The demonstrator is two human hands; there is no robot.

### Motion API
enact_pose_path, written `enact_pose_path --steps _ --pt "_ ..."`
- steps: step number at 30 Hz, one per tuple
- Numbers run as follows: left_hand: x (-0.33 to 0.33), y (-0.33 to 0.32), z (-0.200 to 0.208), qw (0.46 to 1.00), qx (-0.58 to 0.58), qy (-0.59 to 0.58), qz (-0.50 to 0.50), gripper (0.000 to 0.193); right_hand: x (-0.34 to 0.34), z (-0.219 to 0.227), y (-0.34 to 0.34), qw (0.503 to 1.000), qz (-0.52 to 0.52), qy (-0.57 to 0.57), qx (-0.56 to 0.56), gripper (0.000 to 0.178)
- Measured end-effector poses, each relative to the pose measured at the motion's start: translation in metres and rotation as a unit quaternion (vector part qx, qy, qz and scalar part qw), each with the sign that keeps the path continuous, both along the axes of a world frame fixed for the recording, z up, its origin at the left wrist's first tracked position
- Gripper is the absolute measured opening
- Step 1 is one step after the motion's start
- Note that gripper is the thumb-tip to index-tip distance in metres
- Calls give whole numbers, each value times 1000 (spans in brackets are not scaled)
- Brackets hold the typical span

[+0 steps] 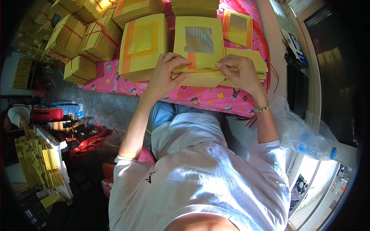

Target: The person repeatedly picks up yellow rectangular paper sheets from a stack on a pink tablecloth, folds them in half, and places them onto a separate pile. The process is continuous and repetitive, with the person handling the paper by hand without tools.

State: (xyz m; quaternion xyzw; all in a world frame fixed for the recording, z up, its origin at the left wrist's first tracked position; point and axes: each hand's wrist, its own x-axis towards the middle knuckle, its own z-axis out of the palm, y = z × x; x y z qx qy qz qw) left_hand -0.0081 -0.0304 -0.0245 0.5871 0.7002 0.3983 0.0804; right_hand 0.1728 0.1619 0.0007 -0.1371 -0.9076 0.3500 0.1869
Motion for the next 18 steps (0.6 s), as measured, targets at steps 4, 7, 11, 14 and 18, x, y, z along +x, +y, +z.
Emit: enact_pose_path --steps 4,7,11,14,18 --pt "0 0 0 1000 -2 -1 -1 32 0 3 -2 1000 -6 -7 21 19" --pt "-1 1 5 1000 -6 23 -8 37 0 4 -3 1000 -18 -8 17 19" --pt "5 10 28 987 -35 154 3 44 -4 15 -4 996 -18 18 89 18" --pt "6 25 39 985 -45 164 -4 48 -11 25 -2 991 -1 81 110 15" --pt "2 41 27 985 -28 172 20 27 -19 31 2 990 5 100 101 28"
